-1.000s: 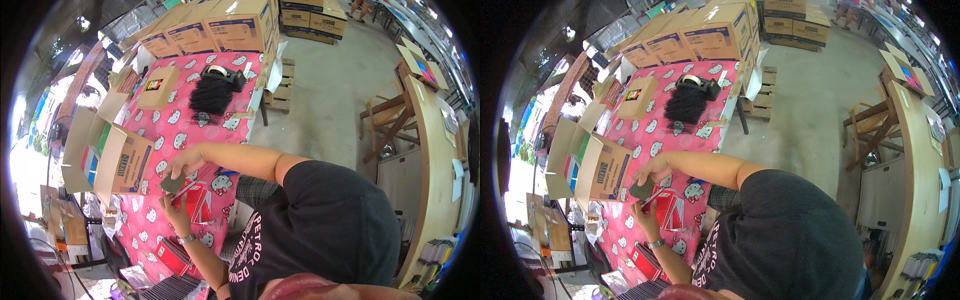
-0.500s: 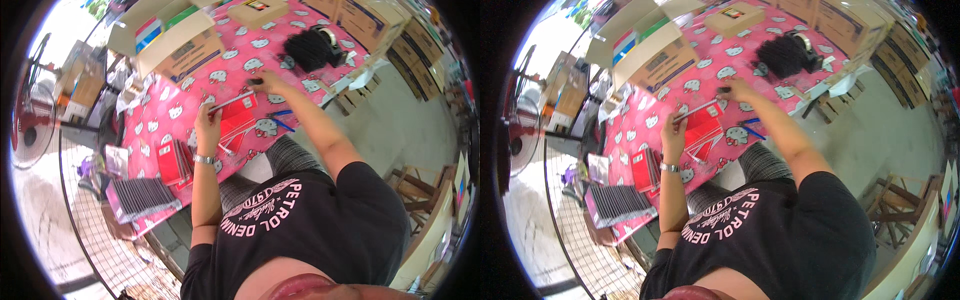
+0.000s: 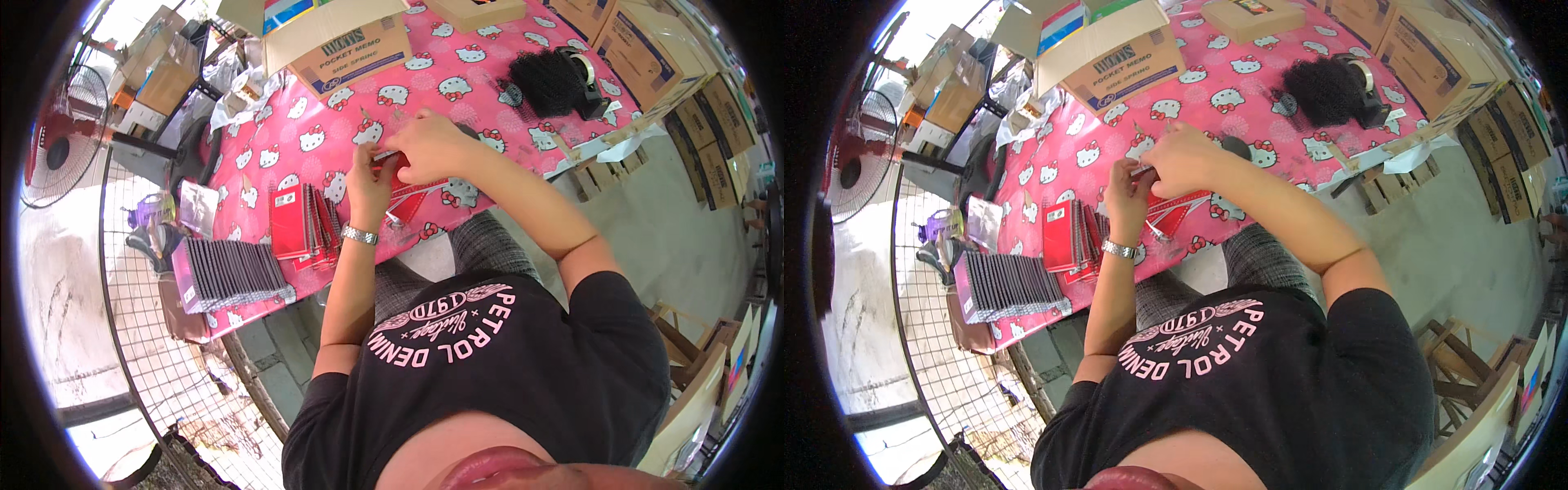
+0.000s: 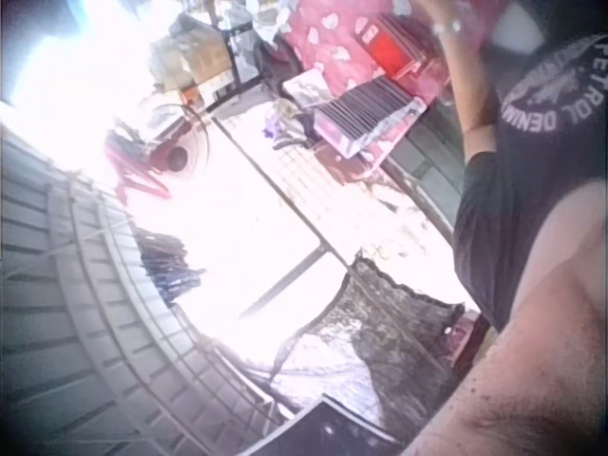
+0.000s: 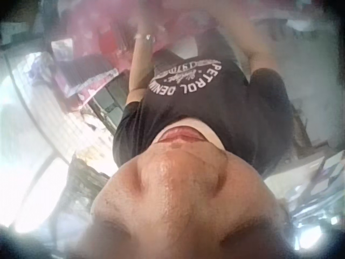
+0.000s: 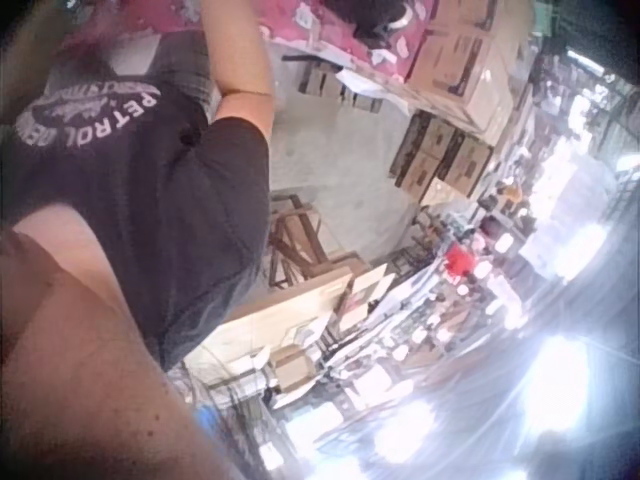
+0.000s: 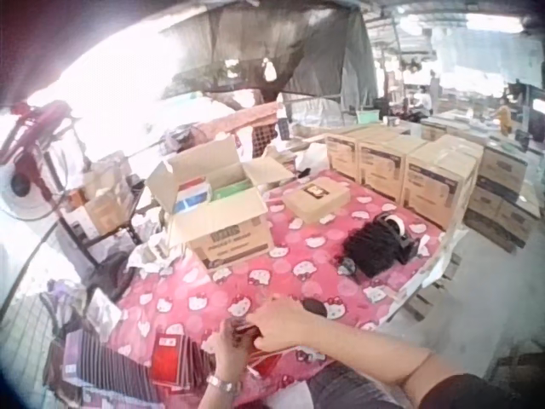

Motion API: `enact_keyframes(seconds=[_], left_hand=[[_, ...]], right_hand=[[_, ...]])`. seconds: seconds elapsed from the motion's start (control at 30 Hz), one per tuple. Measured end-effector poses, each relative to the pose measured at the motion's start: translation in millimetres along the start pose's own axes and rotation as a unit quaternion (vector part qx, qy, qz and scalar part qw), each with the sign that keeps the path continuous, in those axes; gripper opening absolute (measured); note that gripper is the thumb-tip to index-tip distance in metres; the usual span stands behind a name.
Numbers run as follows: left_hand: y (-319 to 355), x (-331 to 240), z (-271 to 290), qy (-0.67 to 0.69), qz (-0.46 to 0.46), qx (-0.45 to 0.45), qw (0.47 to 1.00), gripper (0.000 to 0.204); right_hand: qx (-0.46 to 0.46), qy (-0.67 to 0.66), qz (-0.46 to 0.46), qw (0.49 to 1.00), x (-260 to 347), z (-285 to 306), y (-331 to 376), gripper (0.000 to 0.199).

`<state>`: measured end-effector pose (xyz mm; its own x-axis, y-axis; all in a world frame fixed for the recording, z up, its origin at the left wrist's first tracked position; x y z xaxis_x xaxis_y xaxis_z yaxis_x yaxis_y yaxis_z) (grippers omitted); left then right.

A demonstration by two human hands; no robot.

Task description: The person assembles small red spiral-bound notepads by inserting metal wire coils into the pre-punched holes of the covers and internal pages, then places the finished pads into a stack.

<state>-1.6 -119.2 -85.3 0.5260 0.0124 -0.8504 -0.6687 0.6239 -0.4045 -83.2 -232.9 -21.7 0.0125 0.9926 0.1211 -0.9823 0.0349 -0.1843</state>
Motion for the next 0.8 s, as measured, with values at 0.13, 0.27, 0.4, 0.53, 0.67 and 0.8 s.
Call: enact_keyframes(seconds=[0.13, 0.27, 0.4, 0.53, 0.67, 0.8], left_hand=[[5, 8, 9, 0.051, 0.001, -0.016, 0.999, 0.040], [0, 10, 13, 0.043, -0.023, -0.018, 0.999, 0.034], [3, 8, 16, -0.021, 0.025, 0.023, 0.999, 0.024], [1, 4, 17, 0.010, 0.062, 0.024, 0.998, 0.025], [2, 4, 17, -0.025, 0.015, -0.006, 1.000, 0.024], [4, 9, 11, 0.023, 0.028, 0.002, 0.999, 0.022]], right_hand=[[0.023, -0.025, -0.015, 0.999, 5, 12, -16, 0.032], [0.083, 0.019, -0.009, 0.996, 9, -11, -18, 0.037], [-0.295, -0.039, -0.052, 0.953, -14, 11, 26, 0.038], [-0.285, -0.067, -0.267, 0.918, -83, -49, 97, 0.036], [-0.114, 0.083, -0.255, 0.957, -60, -137, 161, 0.047], [-0.157, -0.093, -0.315, 0.932, -56, -136, 176, 0.052]])
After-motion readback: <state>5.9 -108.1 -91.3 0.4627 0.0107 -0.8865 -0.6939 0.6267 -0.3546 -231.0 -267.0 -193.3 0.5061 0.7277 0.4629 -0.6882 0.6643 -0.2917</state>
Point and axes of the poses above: each hand's wrist, its own y-axis away from the middle knuckle, its own z-axis out of the back of the hand, x = y × z, the point moved 5 cm from there along -y, towards the middle knuckle, and after that the axes turned 6 degrees about y, right-handed, at the moved point
